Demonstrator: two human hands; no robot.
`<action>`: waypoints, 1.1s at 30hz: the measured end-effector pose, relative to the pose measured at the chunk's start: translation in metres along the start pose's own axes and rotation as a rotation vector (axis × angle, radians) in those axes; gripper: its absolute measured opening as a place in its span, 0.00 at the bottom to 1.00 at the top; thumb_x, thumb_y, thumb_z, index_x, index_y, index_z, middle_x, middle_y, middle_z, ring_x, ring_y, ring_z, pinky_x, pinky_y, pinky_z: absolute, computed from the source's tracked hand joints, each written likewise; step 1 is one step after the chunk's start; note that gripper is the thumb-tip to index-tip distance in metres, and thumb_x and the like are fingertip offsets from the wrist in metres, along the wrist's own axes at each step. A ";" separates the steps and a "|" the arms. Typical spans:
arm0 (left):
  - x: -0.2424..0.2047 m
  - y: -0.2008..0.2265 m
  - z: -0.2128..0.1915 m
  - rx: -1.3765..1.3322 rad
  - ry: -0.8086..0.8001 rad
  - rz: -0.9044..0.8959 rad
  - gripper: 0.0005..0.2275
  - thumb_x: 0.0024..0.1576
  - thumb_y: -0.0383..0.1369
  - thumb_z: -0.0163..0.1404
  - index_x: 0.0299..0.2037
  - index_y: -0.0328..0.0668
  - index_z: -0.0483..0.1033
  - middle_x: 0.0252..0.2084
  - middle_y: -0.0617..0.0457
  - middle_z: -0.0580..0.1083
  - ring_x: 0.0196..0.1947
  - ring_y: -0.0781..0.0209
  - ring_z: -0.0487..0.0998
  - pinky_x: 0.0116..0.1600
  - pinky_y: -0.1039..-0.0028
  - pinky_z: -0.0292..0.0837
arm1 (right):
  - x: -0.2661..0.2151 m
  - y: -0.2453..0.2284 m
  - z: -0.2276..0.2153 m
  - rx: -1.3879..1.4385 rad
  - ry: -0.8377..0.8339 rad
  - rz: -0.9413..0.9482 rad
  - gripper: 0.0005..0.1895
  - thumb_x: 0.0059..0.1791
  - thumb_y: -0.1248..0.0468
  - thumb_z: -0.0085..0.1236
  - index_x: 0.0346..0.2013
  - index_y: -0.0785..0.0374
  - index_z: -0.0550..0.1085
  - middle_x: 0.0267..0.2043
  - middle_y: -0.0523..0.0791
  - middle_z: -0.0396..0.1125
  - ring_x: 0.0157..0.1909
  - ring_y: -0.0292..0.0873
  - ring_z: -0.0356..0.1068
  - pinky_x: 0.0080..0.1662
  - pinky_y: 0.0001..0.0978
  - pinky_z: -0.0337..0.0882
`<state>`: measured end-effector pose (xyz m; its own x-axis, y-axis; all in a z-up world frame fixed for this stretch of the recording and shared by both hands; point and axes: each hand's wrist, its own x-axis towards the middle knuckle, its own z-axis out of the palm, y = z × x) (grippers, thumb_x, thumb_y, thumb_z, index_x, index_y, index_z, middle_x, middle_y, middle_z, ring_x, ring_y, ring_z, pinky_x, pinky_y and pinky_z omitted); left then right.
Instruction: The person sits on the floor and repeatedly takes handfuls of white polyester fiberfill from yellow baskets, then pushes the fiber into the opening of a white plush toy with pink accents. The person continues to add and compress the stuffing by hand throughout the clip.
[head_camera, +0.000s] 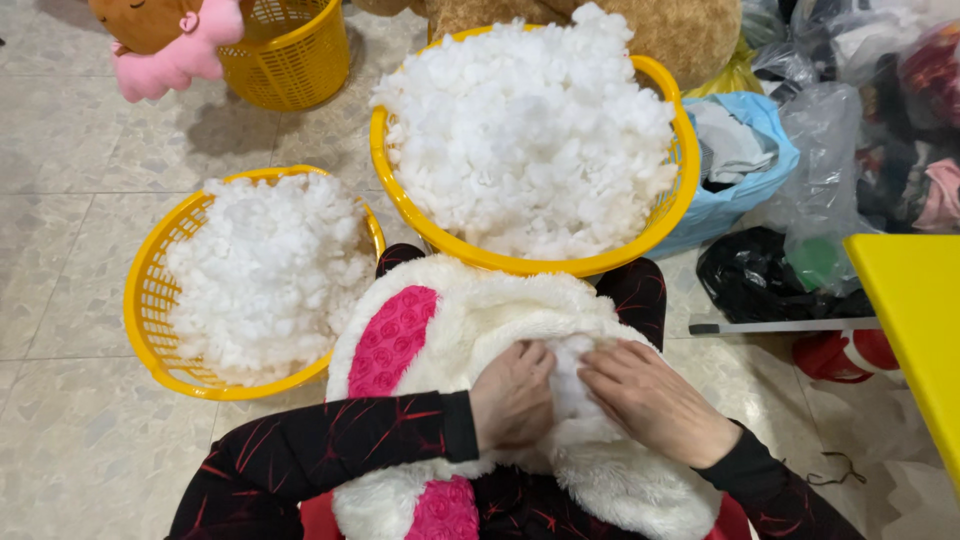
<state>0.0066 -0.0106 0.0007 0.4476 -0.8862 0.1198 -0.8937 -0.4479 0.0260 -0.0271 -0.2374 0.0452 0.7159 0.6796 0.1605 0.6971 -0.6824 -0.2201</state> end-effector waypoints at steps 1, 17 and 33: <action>0.000 -0.001 0.005 0.019 -0.036 -0.007 0.14 0.51 0.40 0.46 0.25 0.40 0.83 0.42 0.42 0.74 0.47 0.46 0.70 0.52 0.61 0.64 | 0.001 -0.002 0.000 -0.014 -0.050 -0.008 0.17 0.47 0.62 0.58 0.47 0.69 0.73 0.51 0.51 0.69 0.56 0.50 0.67 0.59 0.49 0.62; -0.010 -0.021 -0.092 -0.351 0.116 0.104 0.13 0.51 0.32 0.54 0.44 0.36 0.75 0.40 0.46 0.73 0.35 0.49 0.78 0.41 0.64 0.73 | 0.149 0.091 0.012 0.476 0.278 0.371 0.21 0.50 0.60 0.58 0.55 0.67 0.71 0.46 0.52 0.72 0.38 0.51 0.76 0.40 0.37 0.76; 0.010 -0.163 -0.029 -0.623 0.729 -0.459 0.24 0.59 0.36 0.61 0.64 0.39 0.70 0.64 0.39 0.69 0.59 0.43 0.76 0.62 0.62 0.74 | 0.211 0.182 0.053 0.875 0.402 0.536 0.13 0.51 0.67 0.61 0.48 0.70 0.76 0.31 0.45 0.74 0.29 0.35 0.72 0.30 0.26 0.70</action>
<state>0.1557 0.0567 0.0267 0.8040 -0.2704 0.5297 -0.5943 -0.3986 0.6985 0.2487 -0.2036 -0.0124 0.9885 0.1066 0.1073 0.1369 -0.3279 -0.9348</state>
